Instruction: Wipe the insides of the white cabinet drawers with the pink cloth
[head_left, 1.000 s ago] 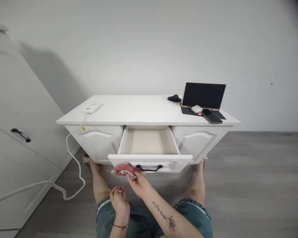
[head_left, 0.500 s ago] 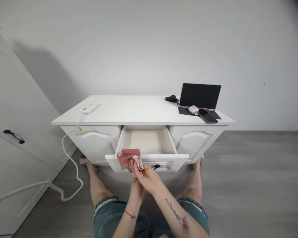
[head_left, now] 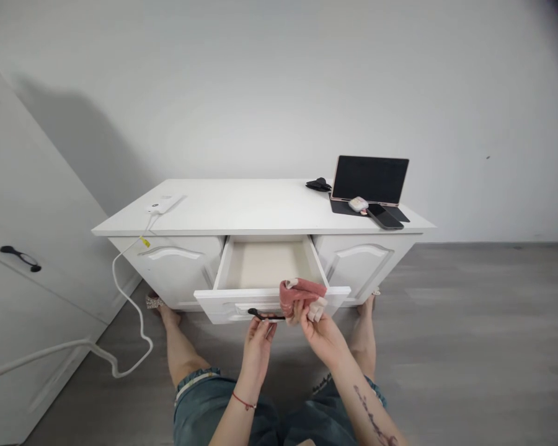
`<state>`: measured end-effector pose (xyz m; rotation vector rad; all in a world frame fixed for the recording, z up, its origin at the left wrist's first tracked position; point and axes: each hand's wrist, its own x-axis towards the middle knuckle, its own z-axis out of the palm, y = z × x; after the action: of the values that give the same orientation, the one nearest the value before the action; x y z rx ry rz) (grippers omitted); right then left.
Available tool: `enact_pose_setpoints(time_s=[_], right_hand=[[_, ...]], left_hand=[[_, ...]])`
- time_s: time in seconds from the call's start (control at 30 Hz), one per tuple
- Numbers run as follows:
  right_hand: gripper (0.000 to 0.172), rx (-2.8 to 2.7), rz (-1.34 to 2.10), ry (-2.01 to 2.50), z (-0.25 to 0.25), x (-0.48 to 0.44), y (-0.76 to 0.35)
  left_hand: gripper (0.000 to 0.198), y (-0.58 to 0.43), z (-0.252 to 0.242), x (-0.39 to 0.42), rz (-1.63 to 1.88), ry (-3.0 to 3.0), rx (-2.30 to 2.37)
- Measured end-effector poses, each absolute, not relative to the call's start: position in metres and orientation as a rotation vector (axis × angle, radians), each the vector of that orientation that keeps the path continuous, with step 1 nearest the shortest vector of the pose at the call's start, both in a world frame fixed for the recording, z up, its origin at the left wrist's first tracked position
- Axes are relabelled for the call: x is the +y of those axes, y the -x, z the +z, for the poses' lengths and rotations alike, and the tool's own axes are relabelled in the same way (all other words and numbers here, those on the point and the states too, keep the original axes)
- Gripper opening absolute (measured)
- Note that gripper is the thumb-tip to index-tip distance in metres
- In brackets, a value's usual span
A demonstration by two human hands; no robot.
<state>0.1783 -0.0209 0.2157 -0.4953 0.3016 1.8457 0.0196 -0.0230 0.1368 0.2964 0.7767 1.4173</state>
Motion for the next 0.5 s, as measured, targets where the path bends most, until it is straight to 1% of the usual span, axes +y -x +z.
enact_pose_setpoints(time_s=[0.27,0.37,0.5], right_hand=[[0.018,0.232,1.570,0.632,0.203,-0.031,-0.222],[0.017,0.249,1.520,0.694,0.183,-0.030,-0.224],[0.021,0.233,1.509,0.744,0.148,-0.025,-0.226]], left_hand=[[0.034,-0.024,0.135,-0.021,1.446,-0.195,0.868],[0.034,-0.024,0.136,-0.021,1.452,-0.205,0.875],[0.037,-0.024,0.134,-0.020,1.450,-0.194,0.874]])
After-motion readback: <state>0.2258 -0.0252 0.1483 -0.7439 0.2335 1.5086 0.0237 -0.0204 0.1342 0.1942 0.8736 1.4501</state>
